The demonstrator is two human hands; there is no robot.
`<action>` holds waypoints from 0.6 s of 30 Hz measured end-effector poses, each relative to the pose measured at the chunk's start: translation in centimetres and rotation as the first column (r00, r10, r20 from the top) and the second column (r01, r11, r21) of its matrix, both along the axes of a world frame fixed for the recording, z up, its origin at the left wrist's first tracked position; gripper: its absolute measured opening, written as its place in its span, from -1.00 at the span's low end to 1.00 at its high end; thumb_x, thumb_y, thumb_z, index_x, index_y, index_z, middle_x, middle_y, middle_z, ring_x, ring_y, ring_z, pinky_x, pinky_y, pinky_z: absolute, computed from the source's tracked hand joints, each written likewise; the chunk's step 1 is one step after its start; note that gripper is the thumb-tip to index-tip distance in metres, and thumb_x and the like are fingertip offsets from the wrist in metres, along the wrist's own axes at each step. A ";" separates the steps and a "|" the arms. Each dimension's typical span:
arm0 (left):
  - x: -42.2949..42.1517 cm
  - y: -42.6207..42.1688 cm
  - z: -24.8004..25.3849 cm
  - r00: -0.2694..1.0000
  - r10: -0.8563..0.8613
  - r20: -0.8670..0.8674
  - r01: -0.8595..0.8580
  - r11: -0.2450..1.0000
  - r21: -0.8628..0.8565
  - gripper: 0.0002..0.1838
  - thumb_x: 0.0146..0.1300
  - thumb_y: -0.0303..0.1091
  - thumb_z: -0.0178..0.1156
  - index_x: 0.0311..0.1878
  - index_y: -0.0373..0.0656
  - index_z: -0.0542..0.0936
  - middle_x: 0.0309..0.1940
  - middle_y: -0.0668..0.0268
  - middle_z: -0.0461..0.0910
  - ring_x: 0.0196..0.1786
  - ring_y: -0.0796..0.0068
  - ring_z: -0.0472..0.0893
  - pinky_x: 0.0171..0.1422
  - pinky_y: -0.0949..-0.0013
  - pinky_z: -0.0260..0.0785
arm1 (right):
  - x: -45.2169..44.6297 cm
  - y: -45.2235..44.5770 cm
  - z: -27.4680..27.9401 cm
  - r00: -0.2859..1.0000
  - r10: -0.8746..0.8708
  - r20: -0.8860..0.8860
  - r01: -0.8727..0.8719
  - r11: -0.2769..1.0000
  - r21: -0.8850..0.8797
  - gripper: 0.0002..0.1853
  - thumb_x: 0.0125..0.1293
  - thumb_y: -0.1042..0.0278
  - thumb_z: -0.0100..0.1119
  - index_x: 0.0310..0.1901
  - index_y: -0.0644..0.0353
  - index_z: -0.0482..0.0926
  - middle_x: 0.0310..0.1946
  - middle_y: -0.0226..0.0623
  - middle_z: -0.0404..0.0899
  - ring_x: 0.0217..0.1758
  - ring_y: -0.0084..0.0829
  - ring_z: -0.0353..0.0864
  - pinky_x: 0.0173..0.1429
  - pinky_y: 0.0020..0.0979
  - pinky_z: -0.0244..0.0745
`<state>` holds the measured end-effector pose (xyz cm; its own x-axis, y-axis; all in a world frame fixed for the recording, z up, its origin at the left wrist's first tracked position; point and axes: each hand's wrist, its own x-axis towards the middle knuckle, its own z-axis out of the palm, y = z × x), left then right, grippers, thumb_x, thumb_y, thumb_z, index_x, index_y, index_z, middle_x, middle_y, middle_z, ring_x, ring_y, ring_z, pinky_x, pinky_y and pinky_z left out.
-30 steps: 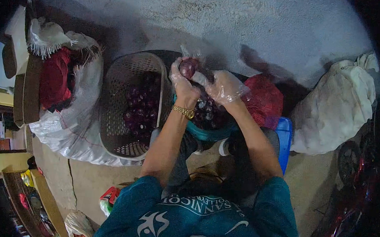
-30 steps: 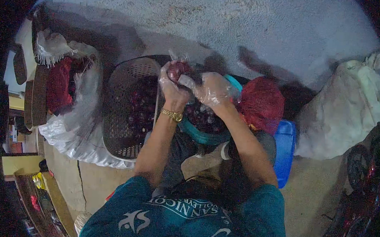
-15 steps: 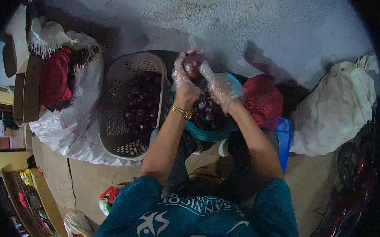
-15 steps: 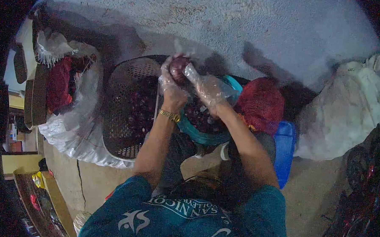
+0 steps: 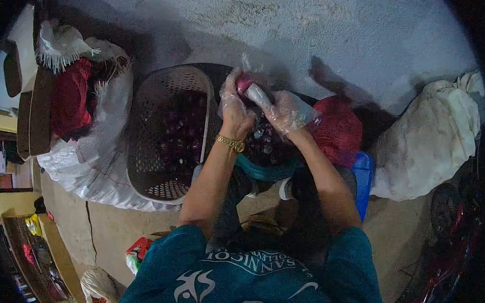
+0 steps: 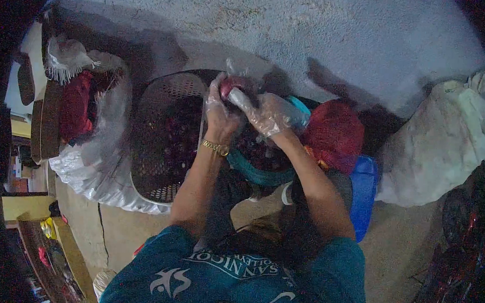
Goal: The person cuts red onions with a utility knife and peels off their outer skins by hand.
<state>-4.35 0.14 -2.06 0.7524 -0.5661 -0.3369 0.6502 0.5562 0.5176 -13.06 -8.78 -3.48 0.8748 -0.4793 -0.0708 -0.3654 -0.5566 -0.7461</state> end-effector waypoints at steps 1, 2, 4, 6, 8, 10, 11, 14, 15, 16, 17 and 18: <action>-0.1 0.2 0.0 1.000 -0.001 0.001 0.001 1.000 -0.003 -0.72 0.27 -0.16 0.12 -0.10 -0.15 0.50 -0.24 0.28 0.57 -0.18 0.35 0.58 -0.03 0.26 0.47 | 0.2 0.1 -0.8 0.974 -0.053 0.220 0.057 0.998 -0.013 -0.26 0.20 -0.38 -0.03 -0.37 0.36 0.61 -0.46 0.16 0.56 -0.33 0.13 0.58 -0.24 -0.03 0.40; 0.0 0.5 0.1 0.998 -0.042 -0.038 0.040 0.998 -0.053 -0.71 0.29 -0.14 0.10 -0.08 -0.13 0.50 -0.21 0.27 0.57 -0.14 0.31 0.57 0.04 0.19 0.45 | 0.3 0.0 -1.5 0.898 -0.098 0.429 0.114 0.993 -0.012 -0.28 0.22 -0.34 -0.03 -0.37 0.37 0.61 -0.44 0.19 0.56 -0.31 0.13 0.57 -0.21 -0.02 0.39; 0.4 0.7 -0.3 0.994 -0.082 -0.074 0.074 0.992 -0.104 -0.71 0.30 -0.11 0.08 -0.06 -0.10 0.50 -0.17 0.25 0.58 -0.11 0.28 0.57 0.11 0.12 0.43 | -0.1 -1.1 -1.2 0.934 -0.033 0.355 0.010 0.998 0.065 -0.33 0.26 -0.26 -0.03 -0.34 0.39 0.59 -0.44 0.21 0.54 -0.34 0.13 0.53 -0.21 -0.02 0.36; 0.9 0.5 -0.8 0.982 -0.087 -0.165 0.077 0.995 -0.067 -0.70 0.29 -0.12 0.08 -0.04 -0.11 0.50 -0.12 0.22 0.56 -0.03 0.23 0.55 0.17 0.08 0.40 | -0.7 -1.8 -0.6 0.958 -0.018 0.285 0.016 1.000 0.010 -0.39 0.26 -0.18 0.00 -0.34 0.41 0.57 -0.49 0.18 0.53 -0.42 0.09 0.49 -0.27 -0.05 0.34; 1.2 0.9 -0.4 0.988 -0.111 -0.110 0.107 0.993 -0.046 -0.68 0.29 -0.12 0.08 -0.02 -0.11 0.49 -0.08 0.19 0.55 0.02 0.20 0.54 0.21 0.04 0.37 | -1.9 -1.9 2.8 0.989 -0.027 0.142 -0.010 0.968 0.252 -0.48 0.33 -0.08 0.01 -0.17 0.35 0.56 -0.31 0.07 0.59 -0.21 -0.23 0.61 -0.14 -0.14 0.39; 1.7 1.1 -0.4 0.988 -0.142 -0.054 0.141 0.990 -0.026 -0.67 0.29 -0.11 0.08 0.00 -0.11 0.49 -0.05 0.16 0.54 0.06 0.17 0.52 0.25 0.00 0.34 | -2.5 -2.1 4.5 0.998 -0.029 0.058 0.027 0.999 0.042 -0.38 0.35 -0.19 -0.12 -0.37 0.33 0.59 -0.49 0.08 0.57 -0.37 -0.05 0.61 -0.23 -0.08 0.36; 2.0 1.2 -0.7 0.984 -0.152 -0.098 0.145 0.987 -0.073 -0.64 0.29 -0.11 0.06 0.03 -0.13 0.46 -0.02 0.13 0.53 0.09 0.14 0.50 0.27 -0.05 0.30 | -2.5 -2.9 2.6 0.998 -0.028 0.058 0.026 0.999 0.041 -0.38 0.35 -0.19 -0.12 -0.37 0.33 0.59 -0.49 0.08 0.57 -0.37 -0.05 0.61 -0.23 -0.08 0.36; 2.1 1.1 -0.7 0.976 -0.148 -0.158 0.132 0.986 -0.105 -0.63 0.31 -0.08 0.02 0.03 -0.13 0.45 0.00 0.10 0.51 0.11 0.07 0.48 0.24 -0.11 0.30 | -2.1 -4.3 -1.5 0.983 -0.079 0.167 0.143 0.897 -0.418 -0.28 0.33 -0.30 -0.20 -0.42 0.33 0.60 -0.59 0.06 0.54 -0.47 0.08 0.54 -0.28 -0.01 0.35; 2.2 1.1 -0.6 0.976 -0.133 -0.172 0.119 0.989 -0.091 -0.64 0.32 -0.05 -0.01 -0.01 -0.12 0.47 -0.02 0.10 0.51 0.10 0.04 0.48 0.20 -0.13 0.34 | -2.0 -3.7 1.2 0.993 -0.116 0.038 0.121 0.908 -0.401 -0.25 0.31 -0.35 -0.23 -0.40 0.32 0.61 -0.56 0.08 0.55 -0.45 0.07 0.56 -0.27 0.00 0.36; 2.5 1.1 -1.1 0.977 -0.130 -0.172 0.116 0.989 -0.092 -0.64 0.32 -0.05 -0.01 -0.01 -0.12 0.47 -0.02 0.10 0.51 0.10 0.04 0.48 0.20 -0.13 0.34 | -2.0 -3.4 2.7 0.985 -0.147 -0.093 0.101 0.919 -0.382 -0.21 0.29 -0.40 -0.26 -0.38 0.31 0.62 -0.53 0.10 0.56 -0.44 0.05 0.58 -0.25 0.00 0.38; 2.9 1.2 -1.8 0.975 -0.165 -0.151 0.140 0.977 -0.162 -0.61 0.31 -0.09 0.00 0.06 -0.17 0.41 0.02 0.07 0.49 0.12 0.01 0.47 0.25 -0.15 0.28 | -2.0 -3.4 2.5 0.985 -0.144 -0.092 0.099 0.919 -0.383 -0.21 0.29 -0.40 -0.26 -0.38 0.31 0.62 -0.53 0.10 0.56 -0.44 0.05 0.58 -0.25 0.00 0.38; 2.9 1.3 -1.7 0.972 -0.198 -0.128 0.165 0.959 -0.231 -0.56 0.31 -0.13 0.01 0.13 -0.22 0.36 0.05 0.04 0.47 0.13 -0.02 0.45 0.30 -0.17 0.23 | -2.1 -3.5 2.5 0.991 -0.111 -0.071 0.072 0.908 -0.413 -0.24 0.25 -0.41 -0.18 -0.38 0.30 0.63 -0.50 0.08 0.58 -0.41 0.05 0.59 -0.24 -0.01 0.40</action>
<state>-1.42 1.39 -3.80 0.5807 -0.7604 -0.2908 0.8111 0.5093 0.2878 -15.16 -12.28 -0.94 0.8246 -0.5611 0.0719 -0.4846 -0.7663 -0.4219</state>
